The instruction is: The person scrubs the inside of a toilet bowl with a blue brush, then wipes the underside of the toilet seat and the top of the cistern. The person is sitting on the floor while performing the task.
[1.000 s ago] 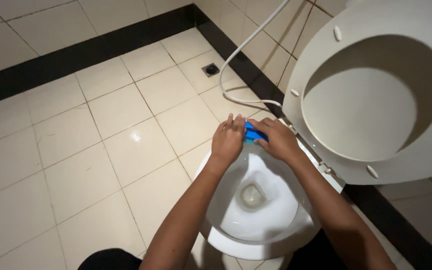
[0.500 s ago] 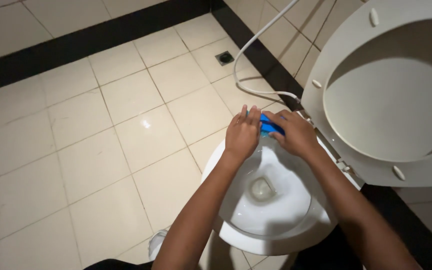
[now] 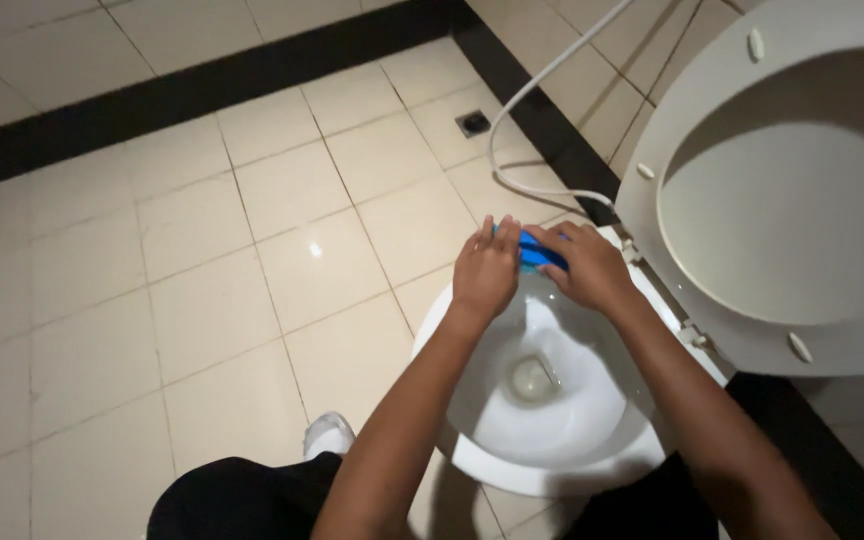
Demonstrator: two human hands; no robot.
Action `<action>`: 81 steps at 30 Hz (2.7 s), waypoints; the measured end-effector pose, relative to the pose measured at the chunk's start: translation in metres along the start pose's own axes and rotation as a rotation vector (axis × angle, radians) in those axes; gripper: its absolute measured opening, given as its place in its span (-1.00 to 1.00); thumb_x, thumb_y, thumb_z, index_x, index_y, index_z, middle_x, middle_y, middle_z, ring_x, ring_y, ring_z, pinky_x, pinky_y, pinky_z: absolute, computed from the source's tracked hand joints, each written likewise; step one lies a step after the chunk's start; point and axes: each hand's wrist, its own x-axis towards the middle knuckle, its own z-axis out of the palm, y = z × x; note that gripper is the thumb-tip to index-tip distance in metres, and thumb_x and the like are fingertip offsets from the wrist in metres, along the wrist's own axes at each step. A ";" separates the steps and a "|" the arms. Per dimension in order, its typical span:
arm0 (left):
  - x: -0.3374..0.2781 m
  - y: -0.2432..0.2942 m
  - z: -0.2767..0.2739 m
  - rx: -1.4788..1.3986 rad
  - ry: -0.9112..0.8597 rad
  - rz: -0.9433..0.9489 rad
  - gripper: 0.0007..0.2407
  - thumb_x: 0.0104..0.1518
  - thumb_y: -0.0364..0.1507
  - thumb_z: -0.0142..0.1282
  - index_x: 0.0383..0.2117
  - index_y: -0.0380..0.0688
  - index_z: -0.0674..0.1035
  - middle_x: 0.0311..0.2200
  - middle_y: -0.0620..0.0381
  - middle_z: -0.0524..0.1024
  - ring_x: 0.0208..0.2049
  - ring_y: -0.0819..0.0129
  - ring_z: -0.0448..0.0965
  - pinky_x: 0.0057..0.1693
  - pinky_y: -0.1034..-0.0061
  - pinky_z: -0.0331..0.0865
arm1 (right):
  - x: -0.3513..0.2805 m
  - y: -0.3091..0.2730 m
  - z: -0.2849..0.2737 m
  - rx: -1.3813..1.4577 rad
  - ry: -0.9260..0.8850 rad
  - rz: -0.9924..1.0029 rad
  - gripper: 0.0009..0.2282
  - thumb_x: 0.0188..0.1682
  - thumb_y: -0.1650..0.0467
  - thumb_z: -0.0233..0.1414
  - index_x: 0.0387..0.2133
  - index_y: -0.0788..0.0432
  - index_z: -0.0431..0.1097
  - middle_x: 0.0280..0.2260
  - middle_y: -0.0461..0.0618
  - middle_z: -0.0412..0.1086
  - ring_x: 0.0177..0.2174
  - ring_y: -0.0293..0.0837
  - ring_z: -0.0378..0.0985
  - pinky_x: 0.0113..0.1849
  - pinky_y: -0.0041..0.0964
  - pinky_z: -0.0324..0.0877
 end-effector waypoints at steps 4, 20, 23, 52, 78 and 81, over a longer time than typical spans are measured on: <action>-0.001 -0.003 -0.003 0.039 -0.009 0.014 -0.64 0.21 -0.45 -0.01 0.13 -0.31 0.50 0.18 -0.11 0.48 0.27 -0.07 0.39 0.29 0.21 0.28 | 0.002 -0.005 -0.003 0.009 -0.055 0.009 -0.42 -0.19 0.31 0.26 0.19 -0.20 0.34 -0.11 -0.03 0.44 -0.10 0.07 0.47 -0.11 -0.06 0.43; -0.004 -0.002 -0.001 0.069 0.023 -0.042 -0.64 0.22 -0.43 -0.02 0.14 -0.29 0.49 0.19 -0.10 0.47 0.27 -0.06 0.38 0.30 0.22 0.25 | 0.007 -0.006 -0.002 0.020 0.013 -0.068 -0.40 -0.21 0.33 0.27 0.20 -0.19 0.32 -0.08 -0.03 0.44 -0.11 0.11 0.46 -0.12 -0.05 0.43; -0.006 -0.010 -0.001 0.087 0.020 -0.064 -0.64 0.25 -0.41 -0.01 0.15 -0.30 0.48 0.19 -0.09 0.46 0.28 -0.06 0.38 0.30 0.22 0.25 | 0.016 -0.009 0.002 0.032 -0.010 -0.077 -0.39 -0.21 0.33 0.27 0.20 -0.19 0.32 -0.09 -0.05 0.44 -0.11 0.10 0.46 -0.11 -0.05 0.41; -0.038 -0.018 -0.040 0.083 0.030 -0.180 -0.61 0.28 -0.39 0.00 0.21 -0.28 0.42 0.23 -0.10 0.42 0.30 -0.10 0.35 0.32 0.18 0.24 | 0.027 -0.037 0.015 0.053 -0.021 -0.203 -0.40 -0.21 0.34 0.29 0.19 -0.19 0.36 -0.13 -0.05 0.44 -0.19 0.08 0.46 -0.12 -0.07 0.42; -0.048 -0.005 -0.046 0.046 0.050 -0.101 -0.60 0.28 -0.39 0.00 0.21 -0.34 0.41 0.25 -0.19 0.38 0.32 -0.19 0.28 0.34 0.13 0.21 | 0.006 -0.038 0.009 0.068 0.000 -0.204 -0.42 -0.19 0.34 0.26 0.19 -0.22 0.34 -0.09 0.00 0.44 -0.17 0.12 0.47 -0.15 -0.04 0.42; -0.022 0.003 -0.024 -0.047 -0.023 -0.118 -0.59 0.26 -0.38 0.00 0.21 -0.33 0.42 0.25 -0.15 0.40 0.32 -0.17 0.28 0.36 0.15 0.18 | 0.004 -0.018 -0.001 0.000 -0.046 -0.094 -0.40 -0.17 0.33 0.25 0.23 -0.24 0.32 -0.12 0.00 0.43 -0.16 0.12 0.46 -0.15 -0.02 0.42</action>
